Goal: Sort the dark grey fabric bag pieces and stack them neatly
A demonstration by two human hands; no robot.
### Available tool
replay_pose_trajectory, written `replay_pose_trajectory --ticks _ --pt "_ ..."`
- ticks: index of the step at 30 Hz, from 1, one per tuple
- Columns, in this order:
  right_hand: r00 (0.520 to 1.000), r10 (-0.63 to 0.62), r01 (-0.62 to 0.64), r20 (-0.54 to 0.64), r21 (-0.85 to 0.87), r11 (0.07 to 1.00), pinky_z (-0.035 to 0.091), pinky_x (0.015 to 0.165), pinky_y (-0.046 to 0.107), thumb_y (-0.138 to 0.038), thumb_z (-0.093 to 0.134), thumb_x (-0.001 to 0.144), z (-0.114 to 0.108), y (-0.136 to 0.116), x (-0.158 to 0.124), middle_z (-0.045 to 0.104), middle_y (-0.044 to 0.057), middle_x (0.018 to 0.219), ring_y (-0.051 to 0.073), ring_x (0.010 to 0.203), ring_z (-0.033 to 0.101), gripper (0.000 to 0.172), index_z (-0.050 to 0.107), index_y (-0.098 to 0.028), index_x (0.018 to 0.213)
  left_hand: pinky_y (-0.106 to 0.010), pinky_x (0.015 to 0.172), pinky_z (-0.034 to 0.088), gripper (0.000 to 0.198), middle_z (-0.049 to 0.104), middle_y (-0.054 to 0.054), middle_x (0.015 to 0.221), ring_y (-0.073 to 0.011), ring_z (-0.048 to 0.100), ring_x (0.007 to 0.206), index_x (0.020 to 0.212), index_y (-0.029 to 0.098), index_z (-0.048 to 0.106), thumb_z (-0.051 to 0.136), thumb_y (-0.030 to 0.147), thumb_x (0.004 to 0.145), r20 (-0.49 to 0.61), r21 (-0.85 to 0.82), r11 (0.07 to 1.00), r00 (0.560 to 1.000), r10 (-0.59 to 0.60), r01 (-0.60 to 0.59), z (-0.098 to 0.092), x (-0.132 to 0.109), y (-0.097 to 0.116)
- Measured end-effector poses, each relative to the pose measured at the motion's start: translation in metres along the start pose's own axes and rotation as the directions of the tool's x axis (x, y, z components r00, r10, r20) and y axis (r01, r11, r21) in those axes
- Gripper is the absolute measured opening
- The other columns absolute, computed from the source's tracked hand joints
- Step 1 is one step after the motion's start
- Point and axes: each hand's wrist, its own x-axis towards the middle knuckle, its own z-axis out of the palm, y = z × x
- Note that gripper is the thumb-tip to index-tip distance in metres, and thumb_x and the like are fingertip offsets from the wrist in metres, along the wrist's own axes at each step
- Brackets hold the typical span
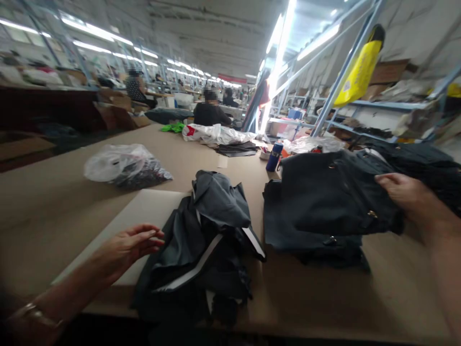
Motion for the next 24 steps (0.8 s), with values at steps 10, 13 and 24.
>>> replay_pose_trajectory --ticks 10,13,24 --pt "0.547 -0.621 0.569 0.562 0.296 0.768 0.044 0.088 0.033 -0.029 0.051 0.085 0.173 -0.177 -0.119 0.060 0.009 0.110 0.020 0.101 0.056 0.025 0.060 -0.019 0.105 -0.022 0.062 0.046 0.019 0.064 -0.005 0.082 -0.0119 0.059 0.069 0.081 0.012 0.059 0.065 0.023 0.067 0.015 0.096 0.974 0.979 0.203 -0.204 0.050 -0.001 0.008" --pt "0.406 -0.588 0.688 0.700 0.189 0.701 0.039 0.094 0.043 -0.030 0.065 0.072 0.237 -0.219 -0.151 0.051 0.011 0.125 0.030 0.115 0.045 0.053 0.051 -0.017 0.122 -0.024 0.066 0.048 0.020 0.062 -0.005 0.086 -0.0122 0.059 0.073 0.085 0.013 0.059 0.066 0.021 0.068 0.065 0.056 0.981 0.981 0.182 -0.185 0.062 0.003 0.010" --pt "0.744 -0.144 0.112 0.652 0.092 0.990 0.046 0.081 0.032 -0.033 0.036 0.090 0.300 -0.175 -0.114 0.066 0.012 0.089 0.023 0.089 0.061 0.034 0.062 -0.011 0.092 -0.022 0.051 0.044 0.017 0.060 -0.005 0.076 -0.0102 0.055 0.054 0.086 0.010 0.059 0.061 0.014 0.069 0.098 0.059 0.998 0.995 -0.018 0.013 0.084 0.056 0.013"
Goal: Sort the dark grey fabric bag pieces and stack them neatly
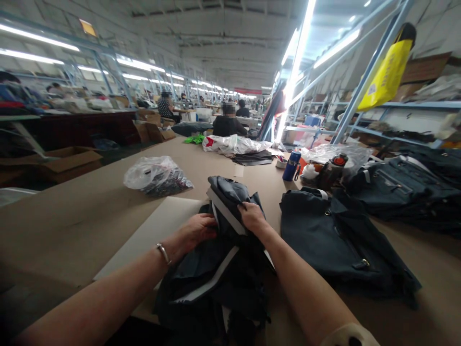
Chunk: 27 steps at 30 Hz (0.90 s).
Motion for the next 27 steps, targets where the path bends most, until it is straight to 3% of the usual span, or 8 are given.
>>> replay_pose_trajectory --ticks 4,9,12,15,17,19,22,27 --pt "0.998 0.040 -0.025 -0.046 0.297 0.955 0.051 0.066 0.030 -0.043 0.022 0.093 -0.005 0.012 -0.013 0.067 0.008 0.078 0.019 0.070 0.064 0.050 0.057 -0.011 0.108 -0.020 0.040 0.034 0.011 0.052 0.000 0.064 -0.0076 0.048 0.043 0.082 0.012 0.054 0.056 0.022 0.078 -0.096 0.056 0.998 0.995 0.037 -0.032 0.007 0.012 0.004" --pt "0.966 0.177 -0.009 -0.187 0.663 0.748 0.053 0.071 0.037 -0.046 0.042 0.086 -0.013 0.036 -0.010 0.068 0.010 0.081 0.023 0.075 0.064 0.040 0.060 -0.015 0.103 -0.020 0.042 0.035 0.021 0.055 -0.002 0.065 -0.0090 0.050 0.045 0.082 0.011 0.053 0.057 0.031 0.081 -0.062 0.085 0.996 0.998 -0.026 0.031 0.010 0.018 0.007" --pt "0.915 0.214 0.007 -0.342 0.543 0.840 0.044 0.093 0.045 -0.034 0.048 0.081 -0.037 0.048 -0.001 0.062 0.014 0.108 0.027 0.103 0.057 0.039 0.056 -0.012 0.113 -0.020 0.042 0.034 0.024 0.056 -0.004 0.063 -0.0104 0.051 0.044 0.083 0.009 0.054 0.057 0.034 0.080 -0.051 0.088 0.991 0.994 -0.100 0.105 0.009 0.026 0.009" --pt "0.833 -0.059 0.144 -0.549 0.114 0.983 0.028 0.106 0.046 -0.027 0.048 0.081 -0.058 0.033 -0.005 0.047 0.015 0.130 0.028 0.122 0.040 0.047 0.048 -0.012 0.126 -0.019 0.041 0.033 0.021 0.055 -0.003 0.060 -0.0103 0.051 0.043 0.082 0.010 0.052 0.056 0.030 0.081 -0.060 0.087 0.986 0.989 -0.138 0.143 0.009 0.034 0.009" --pt "0.848 -0.346 0.298 -0.402 -0.178 0.938 0.031 0.105 0.042 -0.030 0.045 0.085 -0.057 0.010 -0.016 0.048 0.013 0.129 0.026 0.121 0.040 0.045 0.049 -0.014 0.127 -0.018 0.040 0.032 0.018 0.053 -0.002 0.059 -0.0096 0.050 0.042 0.081 0.011 0.051 0.056 0.029 0.081 -0.062 0.088 0.985 0.988 -0.140 0.145 0.010 0.037 0.010" --pt "0.879 -0.466 0.427 -0.097 -0.272 0.862 0.037 0.099 0.040 -0.039 0.052 0.082 -0.041 -0.012 -0.026 0.047 0.012 0.130 0.028 0.118 0.042 0.053 0.047 -0.016 0.129 -0.017 0.039 0.031 0.018 0.052 0.000 0.058 -0.0086 0.049 0.040 0.081 0.011 0.050 0.056 0.028 0.081 -0.061 0.088 0.987 0.989 -0.133 0.138 0.012 0.039 0.012" --pt "0.915 -0.364 0.403 0.174 -0.362 0.840 0.040 0.093 0.044 -0.043 0.062 0.071 -0.006 -0.024 -0.030 0.043 0.017 0.134 0.033 0.116 0.042 0.071 0.043 -0.012 0.132 -0.017 0.038 0.032 0.016 0.053 -0.001 0.059 -0.0087 0.050 0.039 0.081 0.011 0.050 0.053 0.027 0.083 -0.069 0.089 0.986 0.988 -0.135 0.141 0.013 0.041 0.016" --pt "0.936 -0.300 0.336 0.185 -0.212 0.918 0.041 0.082 0.032 -0.028 0.044 0.085 0.006 0.002 -0.011 0.062 0.012 0.100 0.023 0.093 0.057 0.025 0.062 -0.014 0.096 -0.017 0.038 0.035 0.016 0.058 -0.003 0.063 -0.0112 0.056 0.043 0.084 0.011 0.053 0.052 0.027 0.082 -0.047 0.068 0.982 0.984 -0.171 0.174 0.011 0.042 0.016"
